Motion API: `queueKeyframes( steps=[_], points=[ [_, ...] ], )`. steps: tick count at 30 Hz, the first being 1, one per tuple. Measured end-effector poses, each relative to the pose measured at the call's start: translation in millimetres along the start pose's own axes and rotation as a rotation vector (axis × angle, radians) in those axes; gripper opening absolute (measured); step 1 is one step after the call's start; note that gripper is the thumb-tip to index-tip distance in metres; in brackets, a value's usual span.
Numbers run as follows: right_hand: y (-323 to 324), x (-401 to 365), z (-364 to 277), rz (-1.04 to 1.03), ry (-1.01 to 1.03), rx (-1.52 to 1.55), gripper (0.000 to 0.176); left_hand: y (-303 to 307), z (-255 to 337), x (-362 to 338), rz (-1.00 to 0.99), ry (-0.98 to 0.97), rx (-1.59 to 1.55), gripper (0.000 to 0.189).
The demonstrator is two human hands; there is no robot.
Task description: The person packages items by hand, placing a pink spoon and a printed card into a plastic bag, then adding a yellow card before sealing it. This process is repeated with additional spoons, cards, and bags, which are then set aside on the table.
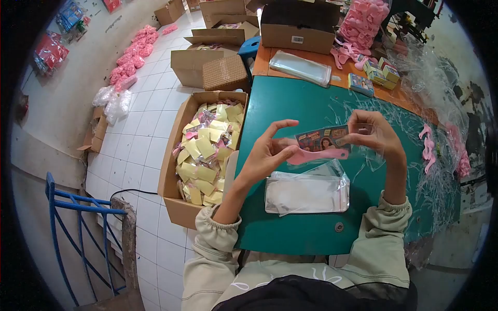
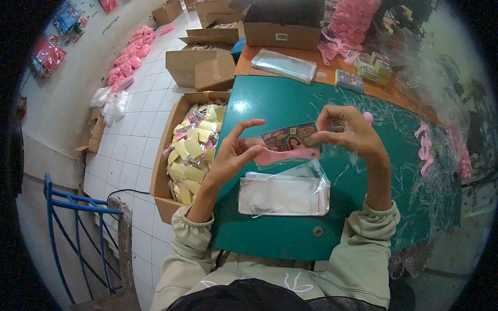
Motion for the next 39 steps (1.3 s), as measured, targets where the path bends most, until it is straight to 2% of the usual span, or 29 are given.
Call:
queueKeyframes(
  steps=[1,4,7,10,13,16,19,20,23,25,29,31,35,36,39],
  points=[
    [-1,2,1,-0.019,0.028,0.039,0.018,-1,-1,1,0.028,0.007,0.016,0.053],
    [4,8,10,-0.059,-0.11,-0.001,0.018,-2,-5,1,0.073,0.01,-0.02,0.055],
    [-4,8,7,-0.051,-0.143,0.096,0.019,1,-11,0,0.092,-0.014,-0.009,0.055],
    [-2,10,6,0.074,-0.142,-0.02,0.018,0,-9,-1,0.091,0.009,-0.091,0.055],
    [-2,16,14,0.085,-0.031,0.093,0.016,-1,-7,-1,0.075,0.029,-0.106,0.056],
    [-3,14,9,0.065,-0.066,0.083,0.012,0,-10,-1,0.104,0.028,-0.091,0.056],
    [3,12,11,-0.076,-0.095,0.03,0.011,1,-15,-1,0.147,0.012,-0.087,0.054],
    [2,14,12,-0.017,-0.074,-0.025,0.011,1,-17,-1,0.159,0.005,-0.083,0.054],
    [-9,16,12,0.184,-0.007,-0.184,0.015,0,-19,-8,0.175,0.037,0.358,0.054],
    [-31,15,4,0.351,0.041,-0.279,0.019,-3,-19,-16,0.155,0.181,0.082,0.056],
    [-63,11,3,0.125,0.216,-0.275,0.031,-8,-7,-30,0.165,0.415,-0.282,0.061],
    [-71,9,5,0.025,0.306,-0.351,0.037,-6,-4,-35,0.158,0.435,-0.272,0.062],
    [-78,8,9,-0.114,0.292,-0.546,0.03,-4,-4,-43,0.072,0.456,-0.283,0.06],
    [-82,8,14,-0.141,0.276,-0.538,0.024,-5,-4,-45,0.069,0.461,-0.261,0.059],
    [-96,4,18,-0.213,0.247,-0.576,0.02,-7,-1,-52,0.053,0.49,-0.207,0.056]
  ],
)
Point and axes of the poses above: each hand's wrist, its own x-axis towards the middle knuckle, its own y-axis out of the back of the hand, z = x × y, the point moved 1 cm from there along x, towards the middle knuckle, and after that the axes turned 14 degrees about -y, right-handed, at the moved point
